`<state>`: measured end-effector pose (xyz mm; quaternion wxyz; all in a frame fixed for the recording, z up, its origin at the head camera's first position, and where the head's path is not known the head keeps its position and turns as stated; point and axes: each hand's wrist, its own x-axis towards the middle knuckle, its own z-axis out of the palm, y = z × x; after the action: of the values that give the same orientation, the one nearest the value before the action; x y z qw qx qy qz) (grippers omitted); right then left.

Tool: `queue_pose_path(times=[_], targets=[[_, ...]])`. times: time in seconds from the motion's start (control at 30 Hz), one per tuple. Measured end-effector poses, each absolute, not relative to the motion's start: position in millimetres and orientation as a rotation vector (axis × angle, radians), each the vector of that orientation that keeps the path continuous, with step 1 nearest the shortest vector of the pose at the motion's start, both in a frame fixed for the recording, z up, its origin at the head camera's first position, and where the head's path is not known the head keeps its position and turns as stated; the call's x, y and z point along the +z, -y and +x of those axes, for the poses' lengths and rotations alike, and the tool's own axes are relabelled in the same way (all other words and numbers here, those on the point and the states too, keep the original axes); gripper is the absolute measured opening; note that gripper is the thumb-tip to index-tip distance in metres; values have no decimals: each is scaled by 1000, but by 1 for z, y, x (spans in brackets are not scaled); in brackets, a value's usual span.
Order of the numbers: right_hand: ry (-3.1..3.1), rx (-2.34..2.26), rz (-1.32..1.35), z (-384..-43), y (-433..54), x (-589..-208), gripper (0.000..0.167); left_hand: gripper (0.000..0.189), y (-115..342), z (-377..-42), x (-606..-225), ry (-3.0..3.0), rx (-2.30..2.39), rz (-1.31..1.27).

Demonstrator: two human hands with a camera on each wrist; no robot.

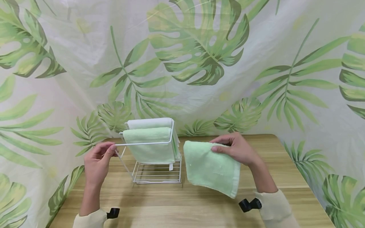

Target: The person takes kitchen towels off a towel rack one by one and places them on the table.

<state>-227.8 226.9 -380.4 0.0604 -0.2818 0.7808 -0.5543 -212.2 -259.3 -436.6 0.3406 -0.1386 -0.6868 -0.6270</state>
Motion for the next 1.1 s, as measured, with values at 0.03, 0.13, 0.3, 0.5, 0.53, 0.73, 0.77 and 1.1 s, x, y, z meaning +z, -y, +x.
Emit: queue_pose_path(times=[0.03,0.13,0.3,0.5,0.53,0.73,0.77,1.1], targets=[[-2352,-1674,-861,-227,-226,-384,19,14,259,-212,-437,1789,-1630,-359],[-2327,-1662,-876,-225,-223,-396,18,13,260,-212,-437,1786,-1633,-361],[-2289,-1662,-876,-220,-220,-413,18,10,260,-212,-437,1794,-1624,-358],[-2241,-1655,-849,-213,-215,-430,19,12,260,-212,-437,1795,-1622,-356],[-2232,-1655,-848,-212,-214,-433,19,12,260,-212,-437,1793,-1625,-357],[-2158,-1681,-862,-207,-208,-446,19,11,259,-212,-437,1785,-1620,-375],[-2142,-1688,-870,-206,-206,-448,19,11,260,-213,-437,1784,-1617,-379],[-2018,-1693,-863,-205,-200,-470,24,12,260,-213,-438,1793,-1604,-380]])
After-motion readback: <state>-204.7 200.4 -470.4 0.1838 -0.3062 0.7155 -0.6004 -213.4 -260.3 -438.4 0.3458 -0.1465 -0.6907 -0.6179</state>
